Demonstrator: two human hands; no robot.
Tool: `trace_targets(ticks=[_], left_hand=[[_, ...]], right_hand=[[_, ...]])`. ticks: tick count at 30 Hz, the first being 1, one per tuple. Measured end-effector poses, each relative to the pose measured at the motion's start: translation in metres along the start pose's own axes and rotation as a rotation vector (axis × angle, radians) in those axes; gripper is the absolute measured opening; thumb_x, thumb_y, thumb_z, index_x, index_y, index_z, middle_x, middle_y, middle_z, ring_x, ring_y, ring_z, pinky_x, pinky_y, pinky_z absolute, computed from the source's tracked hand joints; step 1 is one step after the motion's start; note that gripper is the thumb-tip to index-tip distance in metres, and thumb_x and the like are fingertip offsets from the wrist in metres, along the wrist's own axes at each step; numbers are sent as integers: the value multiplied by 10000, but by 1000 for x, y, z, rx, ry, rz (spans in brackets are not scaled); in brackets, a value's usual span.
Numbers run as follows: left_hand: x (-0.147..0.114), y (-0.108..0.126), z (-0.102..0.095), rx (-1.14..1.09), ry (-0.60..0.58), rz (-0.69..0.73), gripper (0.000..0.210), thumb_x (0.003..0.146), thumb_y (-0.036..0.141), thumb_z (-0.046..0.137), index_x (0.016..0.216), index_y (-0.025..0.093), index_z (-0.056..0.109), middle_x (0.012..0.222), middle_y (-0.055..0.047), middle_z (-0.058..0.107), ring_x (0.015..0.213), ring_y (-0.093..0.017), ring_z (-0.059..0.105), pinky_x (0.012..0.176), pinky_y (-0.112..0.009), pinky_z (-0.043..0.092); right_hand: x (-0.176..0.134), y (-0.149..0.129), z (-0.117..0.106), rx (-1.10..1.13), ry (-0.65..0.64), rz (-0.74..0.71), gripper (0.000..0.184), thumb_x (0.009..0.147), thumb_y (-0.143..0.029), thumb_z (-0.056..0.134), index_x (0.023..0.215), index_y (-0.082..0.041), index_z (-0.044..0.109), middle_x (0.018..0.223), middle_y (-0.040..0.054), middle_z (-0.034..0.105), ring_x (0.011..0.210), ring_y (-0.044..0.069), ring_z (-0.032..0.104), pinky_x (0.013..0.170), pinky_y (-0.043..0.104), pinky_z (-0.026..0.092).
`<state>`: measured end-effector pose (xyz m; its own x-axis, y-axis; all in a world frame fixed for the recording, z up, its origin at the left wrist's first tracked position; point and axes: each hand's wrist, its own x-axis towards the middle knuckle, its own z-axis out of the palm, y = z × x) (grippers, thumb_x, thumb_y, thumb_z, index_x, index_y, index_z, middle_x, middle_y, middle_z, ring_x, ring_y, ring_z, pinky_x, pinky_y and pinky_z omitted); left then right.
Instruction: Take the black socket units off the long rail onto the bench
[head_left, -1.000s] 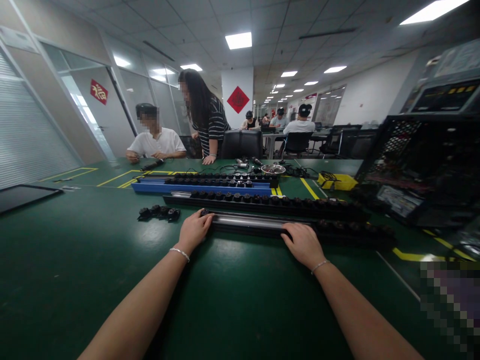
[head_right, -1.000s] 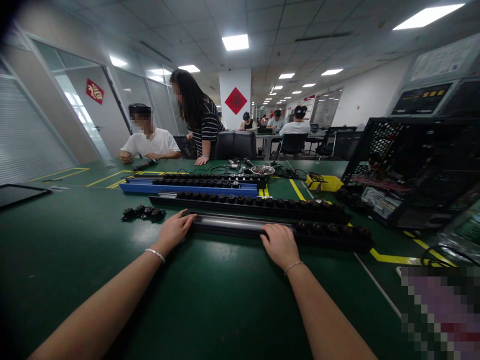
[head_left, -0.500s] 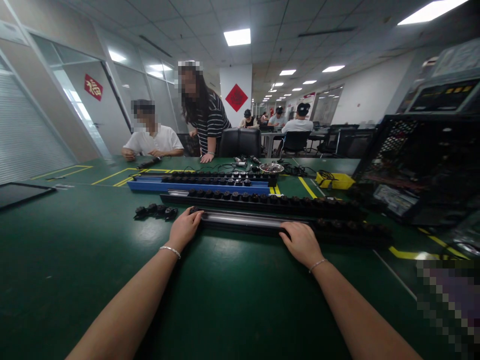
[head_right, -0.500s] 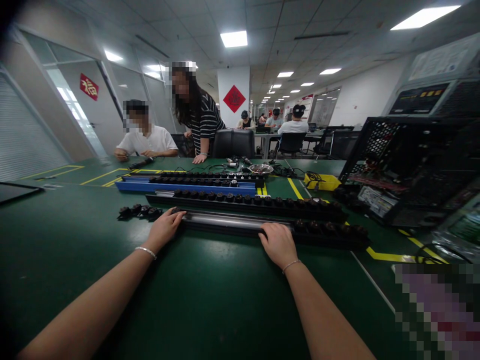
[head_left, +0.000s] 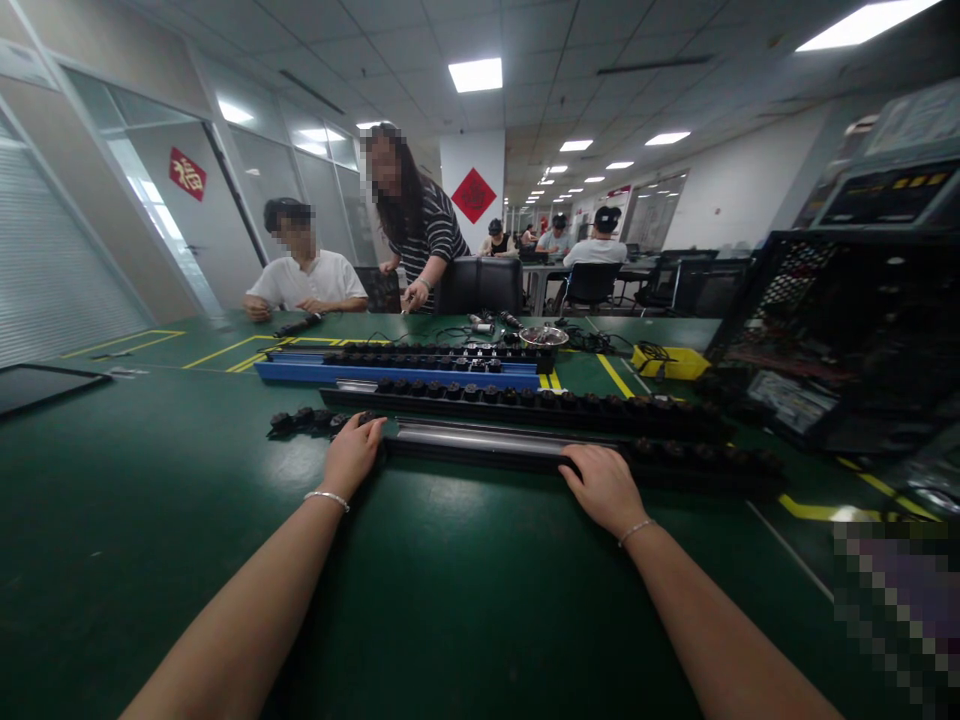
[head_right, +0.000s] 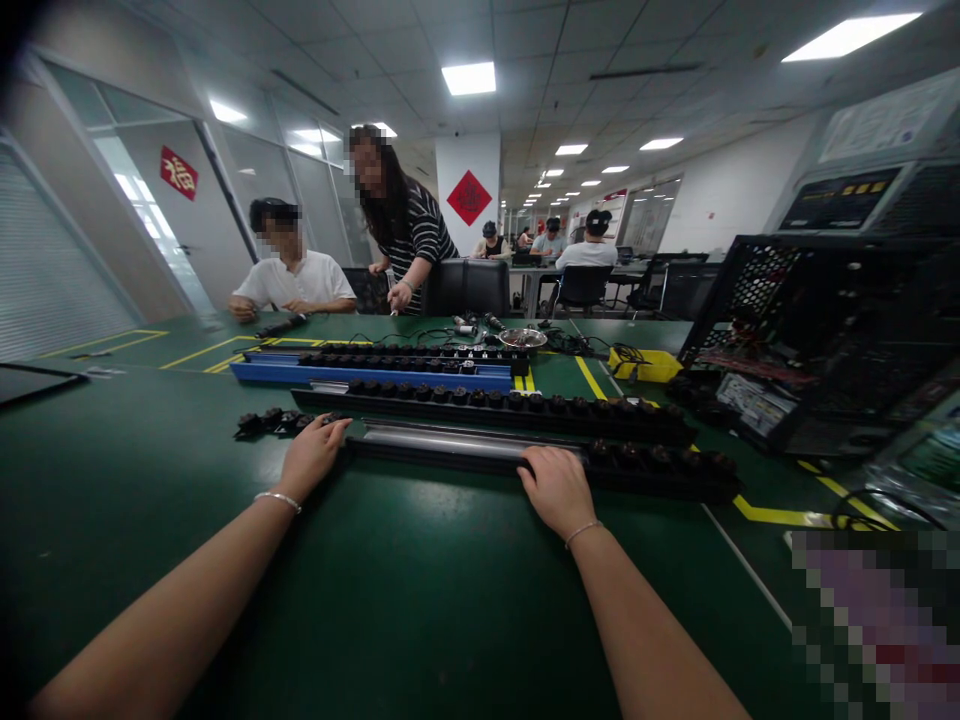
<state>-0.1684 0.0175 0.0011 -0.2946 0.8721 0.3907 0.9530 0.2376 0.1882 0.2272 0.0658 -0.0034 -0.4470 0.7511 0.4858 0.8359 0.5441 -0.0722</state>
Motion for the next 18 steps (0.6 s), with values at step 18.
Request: trace_targets(ticks=[18], left_hand=[[12,-28,16,-8,-133,-88,478,915,388,231,1145,266,633,1279,-51,548,1093,-211,545,927,-301,419]], right_hand=[[0,-1,-1,12,-3,9,241,857,-314,444,977,-198,617,1017,60,671,954,199,582,855,349,382]])
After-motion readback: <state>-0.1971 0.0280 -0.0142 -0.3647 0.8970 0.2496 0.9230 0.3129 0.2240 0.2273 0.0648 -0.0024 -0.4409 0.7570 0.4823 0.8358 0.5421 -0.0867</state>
